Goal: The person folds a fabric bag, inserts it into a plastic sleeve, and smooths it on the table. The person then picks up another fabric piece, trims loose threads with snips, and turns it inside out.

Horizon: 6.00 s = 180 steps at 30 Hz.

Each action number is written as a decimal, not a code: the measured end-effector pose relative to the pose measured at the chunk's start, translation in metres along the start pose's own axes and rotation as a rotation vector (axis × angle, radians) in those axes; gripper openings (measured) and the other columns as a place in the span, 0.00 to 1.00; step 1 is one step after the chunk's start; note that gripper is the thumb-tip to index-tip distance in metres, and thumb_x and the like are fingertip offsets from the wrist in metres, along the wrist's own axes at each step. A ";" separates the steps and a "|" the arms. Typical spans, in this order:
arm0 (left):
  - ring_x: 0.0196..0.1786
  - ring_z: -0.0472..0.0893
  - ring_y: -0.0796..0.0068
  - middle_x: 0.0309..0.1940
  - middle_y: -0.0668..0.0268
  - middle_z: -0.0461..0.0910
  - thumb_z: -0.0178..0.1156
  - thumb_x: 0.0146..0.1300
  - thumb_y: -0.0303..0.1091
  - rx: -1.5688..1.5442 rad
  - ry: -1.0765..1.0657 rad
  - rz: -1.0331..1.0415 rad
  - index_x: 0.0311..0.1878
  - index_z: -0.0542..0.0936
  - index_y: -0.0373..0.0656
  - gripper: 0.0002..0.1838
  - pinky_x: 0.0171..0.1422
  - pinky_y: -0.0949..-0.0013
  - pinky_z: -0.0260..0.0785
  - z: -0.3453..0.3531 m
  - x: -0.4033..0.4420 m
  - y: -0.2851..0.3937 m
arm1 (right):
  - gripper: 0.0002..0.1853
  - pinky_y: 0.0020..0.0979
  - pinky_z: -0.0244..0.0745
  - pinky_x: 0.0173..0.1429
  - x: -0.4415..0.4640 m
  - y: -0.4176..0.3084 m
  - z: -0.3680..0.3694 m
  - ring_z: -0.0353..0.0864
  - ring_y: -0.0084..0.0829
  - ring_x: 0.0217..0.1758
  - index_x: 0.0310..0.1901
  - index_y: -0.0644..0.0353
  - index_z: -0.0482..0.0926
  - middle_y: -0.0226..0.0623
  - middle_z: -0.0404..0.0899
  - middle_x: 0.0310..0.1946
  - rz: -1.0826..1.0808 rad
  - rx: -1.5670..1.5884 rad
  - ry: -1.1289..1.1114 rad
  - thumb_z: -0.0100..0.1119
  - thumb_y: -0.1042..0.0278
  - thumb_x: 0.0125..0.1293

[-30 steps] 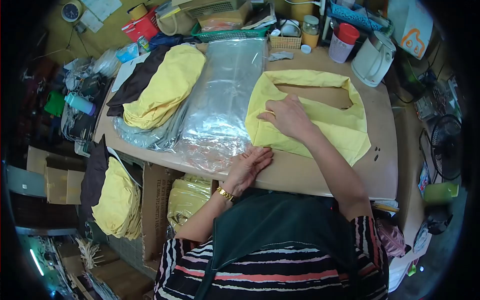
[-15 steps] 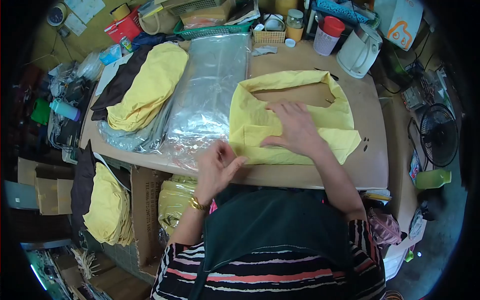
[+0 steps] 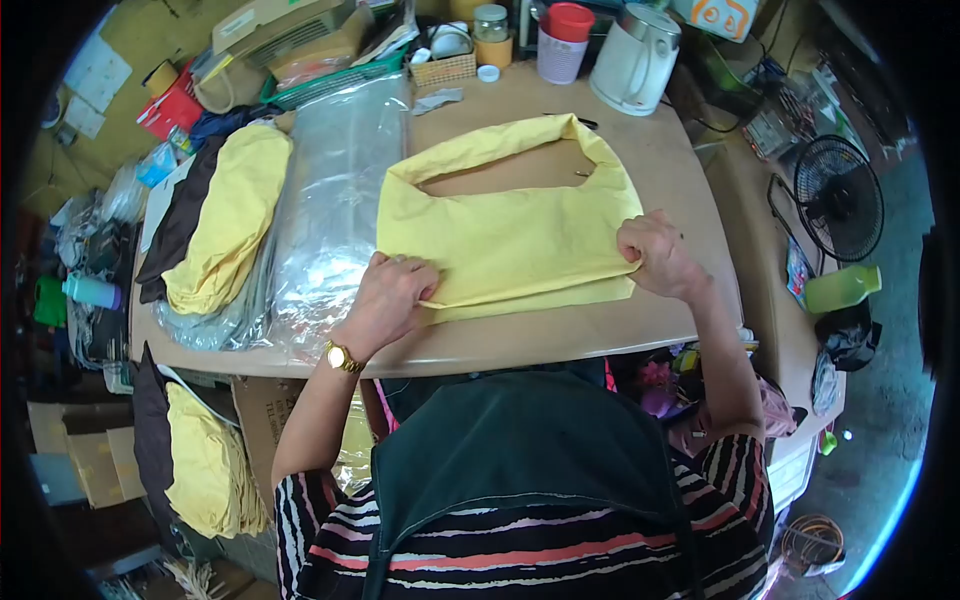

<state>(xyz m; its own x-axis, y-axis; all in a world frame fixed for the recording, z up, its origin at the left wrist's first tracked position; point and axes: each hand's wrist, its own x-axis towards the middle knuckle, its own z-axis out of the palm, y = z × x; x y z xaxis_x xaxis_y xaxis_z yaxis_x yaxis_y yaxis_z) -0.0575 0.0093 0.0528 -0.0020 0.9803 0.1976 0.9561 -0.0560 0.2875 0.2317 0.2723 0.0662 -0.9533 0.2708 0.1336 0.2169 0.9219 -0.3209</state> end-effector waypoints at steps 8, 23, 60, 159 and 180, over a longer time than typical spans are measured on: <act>0.35 0.75 0.64 0.24 0.66 0.71 0.55 0.46 0.22 0.064 0.013 -0.009 0.25 0.70 0.46 0.06 0.44 0.62 0.59 0.033 -0.005 -0.018 | 0.13 0.38 0.63 0.50 -0.020 0.017 0.050 0.72 0.36 0.33 0.23 0.54 0.65 0.32 0.66 0.23 -0.105 -0.135 0.186 0.56 0.83 0.38; 0.38 0.76 0.63 0.29 0.65 0.71 0.62 0.43 0.25 0.085 -0.156 0.042 0.30 0.73 0.46 0.10 0.54 0.59 0.61 0.032 -0.007 -0.040 | 0.12 0.41 0.62 0.52 -0.026 0.060 0.051 0.73 0.37 0.38 0.32 0.53 0.73 0.32 0.71 0.27 -0.047 -0.263 0.254 0.57 0.80 0.43; 0.72 0.60 0.44 0.70 0.48 0.61 0.55 0.65 0.49 0.186 -0.112 -0.444 0.69 0.65 0.44 0.32 0.69 0.33 0.52 0.048 0.032 0.043 | 0.37 0.62 0.38 0.75 0.019 -0.052 0.081 0.49 0.44 0.78 0.71 0.56 0.59 0.44 0.55 0.73 0.377 -0.178 -0.070 0.49 0.42 0.68; 0.78 0.52 0.64 0.75 0.61 0.54 0.49 0.69 0.47 0.000 -0.228 0.122 0.75 0.55 0.49 0.33 0.80 0.46 0.35 0.029 -0.040 0.052 | 0.39 0.56 0.47 0.75 0.003 -0.043 0.036 0.53 0.54 0.75 0.69 0.61 0.62 0.51 0.57 0.71 0.409 -0.364 -0.337 0.60 0.47 0.62; 0.55 0.75 0.70 0.50 0.68 0.77 0.60 0.53 0.31 0.021 0.212 -0.032 0.46 0.77 0.49 0.15 0.57 0.62 0.64 0.034 -0.089 0.001 | 0.42 0.48 0.36 0.79 0.139 -0.133 0.146 0.42 0.42 0.80 0.74 0.56 0.51 0.45 0.46 0.76 -0.376 0.073 -0.179 0.54 0.45 0.65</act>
<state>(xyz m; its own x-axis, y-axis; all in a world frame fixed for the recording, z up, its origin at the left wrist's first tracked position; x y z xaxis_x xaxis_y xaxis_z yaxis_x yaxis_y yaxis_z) -0.0469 -0.0720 0.0038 -0.0924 0.9195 0.3821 0.9604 -0.0191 0.2781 0.0397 0.1470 -0.0094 -0.9861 -0.1393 0.0910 -0.1625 0.9234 -0.3477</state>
